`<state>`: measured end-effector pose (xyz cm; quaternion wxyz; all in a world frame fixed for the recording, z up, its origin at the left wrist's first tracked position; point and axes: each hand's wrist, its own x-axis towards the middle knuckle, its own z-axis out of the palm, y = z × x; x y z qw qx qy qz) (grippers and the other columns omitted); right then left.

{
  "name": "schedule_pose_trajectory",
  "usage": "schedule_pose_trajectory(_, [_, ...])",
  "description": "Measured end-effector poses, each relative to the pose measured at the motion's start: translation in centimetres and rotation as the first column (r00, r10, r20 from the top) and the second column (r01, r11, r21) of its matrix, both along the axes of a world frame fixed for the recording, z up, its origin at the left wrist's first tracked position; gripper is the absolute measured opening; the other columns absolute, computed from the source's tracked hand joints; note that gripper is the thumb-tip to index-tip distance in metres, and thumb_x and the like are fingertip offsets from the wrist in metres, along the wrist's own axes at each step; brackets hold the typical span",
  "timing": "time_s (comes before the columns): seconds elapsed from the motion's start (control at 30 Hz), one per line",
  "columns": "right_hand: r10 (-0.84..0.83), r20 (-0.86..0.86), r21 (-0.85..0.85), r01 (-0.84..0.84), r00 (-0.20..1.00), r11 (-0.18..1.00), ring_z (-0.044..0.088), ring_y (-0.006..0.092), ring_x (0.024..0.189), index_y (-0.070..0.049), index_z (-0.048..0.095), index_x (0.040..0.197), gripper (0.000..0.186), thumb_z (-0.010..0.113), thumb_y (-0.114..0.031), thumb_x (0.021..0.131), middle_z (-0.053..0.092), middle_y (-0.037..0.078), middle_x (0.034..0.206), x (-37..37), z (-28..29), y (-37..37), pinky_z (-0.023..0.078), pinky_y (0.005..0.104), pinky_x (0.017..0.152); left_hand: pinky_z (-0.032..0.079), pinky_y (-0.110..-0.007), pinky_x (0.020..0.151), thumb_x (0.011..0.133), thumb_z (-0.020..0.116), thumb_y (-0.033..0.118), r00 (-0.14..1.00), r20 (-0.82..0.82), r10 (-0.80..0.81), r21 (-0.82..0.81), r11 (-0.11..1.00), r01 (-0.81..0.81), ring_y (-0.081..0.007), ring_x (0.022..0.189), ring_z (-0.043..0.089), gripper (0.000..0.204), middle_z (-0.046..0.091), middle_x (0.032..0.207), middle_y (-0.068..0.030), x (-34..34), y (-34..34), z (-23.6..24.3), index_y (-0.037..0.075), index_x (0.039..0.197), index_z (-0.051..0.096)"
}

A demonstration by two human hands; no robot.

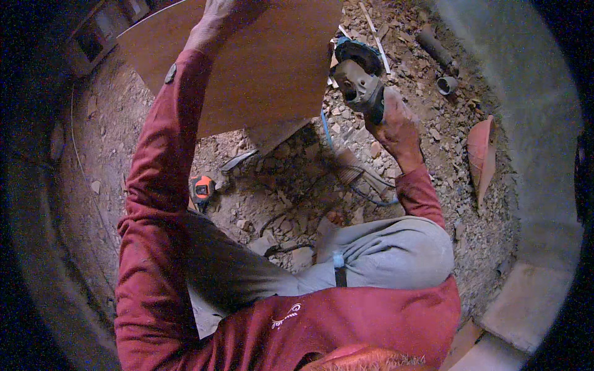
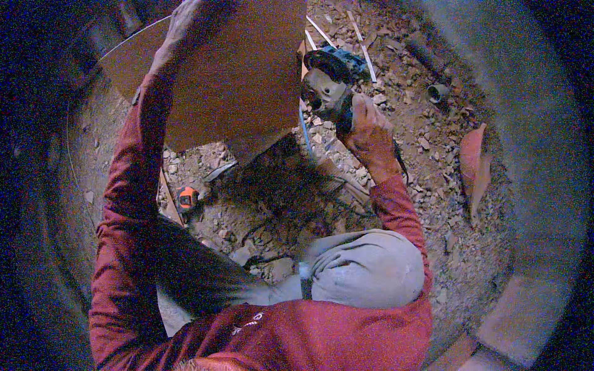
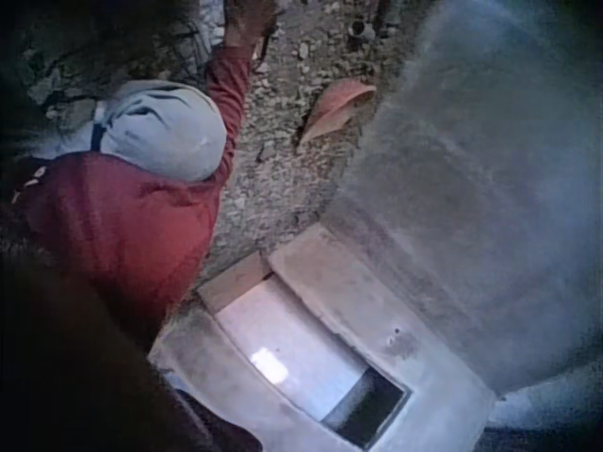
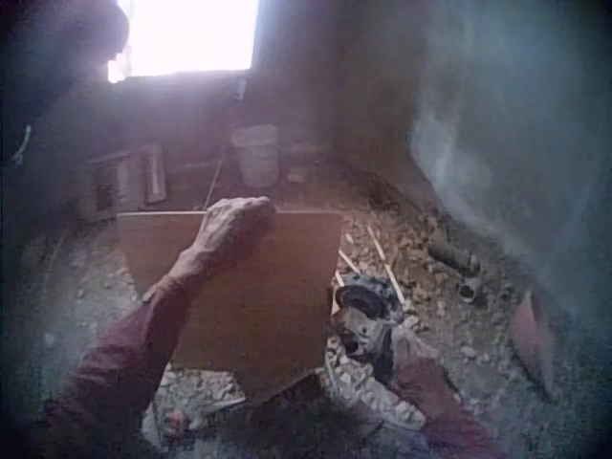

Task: The person crouches on the floor and uses an angle grinder to cut along the edge of a square tile.

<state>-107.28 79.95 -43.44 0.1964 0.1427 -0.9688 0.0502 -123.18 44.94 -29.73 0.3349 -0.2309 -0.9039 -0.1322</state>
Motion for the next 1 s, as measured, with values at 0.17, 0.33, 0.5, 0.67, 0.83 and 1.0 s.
schedule_pose_trajectory(0.17, [0.027, 0.004, -0.019, -0.027, 1.0, 0.999, 0.062, 0.0445, 0.11, -0.001, 0.046, 0.137, 0.078, 0.079, -0.04, 0.078, 0.059, 0.024, 0.125, -0.1, -0.1, 0.1, 0.053, 0.0501, 0.088, 0.052, -0.052, 0.079, 0.092, 0.059, 0.025, 0.999, -0.04, -0.003, -0.008, 1.0, 0.003, -0.0401, 0.089, 0.069, 0.019, 0.071, 0.088, -0.018, 0.4, -0.4, 0.1, 0.009, 0.092, 0.069])
schedule_pose_trajectory(0.33, [0.035, 0.006, -0.012, -0.035, 0.999, 0.999, 0.062, 0.0427, 0.111, -0.002, 0.048, 0.135, 0.069, 0.074, -0.015, 0.072, 0.057, 0.021, 0.13, -0.3, -0.1, 0.3, 0.053, 0.0478, 0.093, 0.052, -0.052, 0.079, 0.093, 0.058, 0.025, 1.0, -0.019, -0.002, -0.017, 1.0, 0.002, -0.0405, 0.089, 0.068, 0.019, 0.07, 0.088, -0.0184, -0.2, -0.3, -0.2, 0.009, 0.092, 0.069])
schedule_pose_trajectory(0.5, [0.038, -0.046, -0.009, -0.038, 0.998, 0.999, 0.063, 0.0423, 0.109, -0.002, 0.049, 0.133, 0.067, 0.071, -0.012, 0.071, 0.058, 0.021, 0.13, -0.7, -0.7, 0.5, 0.053, 0.0477, 0.093, 0.053, -0.052, 0.079, 0.092, 0.059, 0.025, 0.997, -0.059, -0.059, 0.031, 0.998, 0.061, -0.0407, 0.088, 0.068, 0.019, 0.07, 0.088, -0.0183, -0.1, -0.4, -0.5, 0.009, 0.093, 0.069])
schedule_pose_trajectory(0.67, [0.04, 0.039, 0.022, -0.041, 0.998, 0.999, 0.057, 0.047, 0.12, 0.003, 0.042, 0.14, 0.08, 0.078, -0.036, 0.08, 0.055, 0.028, 0.133, -0.6, -0.3, 0.8, 0.05, 0.0492, 0.1, 0.052, -0.052, 0.08, 0.092, 0.06, 0.026, 0.998, -0.051, -0.047, 0.042, 0.998, 0.05, -0.0399, 0.089, 0.069, 0.019, 0.071, 0.088, -0.0178, 0.2, -0.1, -0.4, 0.009, 0.093, 0.069])
schedule_pose_trajectory(0.83, [0.044, 0.014, 0.054, -0.045, 0.999, 0.998, 0.059, 0.0463, 0.118, 0.003, 0.044, 0.138, 0.078, 0.078, -0.037, 0.08, 0.056, 0.027, 0.131, -1.0, -0.8, 0.9, 0.051, 0.0491, 0.098, 0.052, -0.051, 0.08, 0.092, 0.06, 0.027, 0.999, -0.047, -0.008, 0.01, 1.0, 0.008, -0.0394, 0.089, 0.069, 0.02, 0.071, 0.087, -0.0175, -0.2, -0.3, -0.3, 0.009, 0.092, 0.069])
schedule_pose_trajectory(1.0, [0.07, 0.005, 0.031, -0.07, 0.998, 0.997, 0.062, 0.0448, 0.111, 0.001, 0.046, 0.136, 0.076, 0.08, -0.037, 0.079, 0.059, 0.024, 0.125, -0.9, -0.3, 0.8, 0.053, 0.0484, 0.091, 0.052, -0.052, 0.08, 0.092, 0.06, 0.027, 0.999, -0.038, 0.015, 0.012, 1.0, -0.015, -0.0396, 0.088, 0.068, 0.02, 0.07, 0.087, -0.0172, -0.4, -0.1, -0.3, 0.01, 0.092, 0.069])
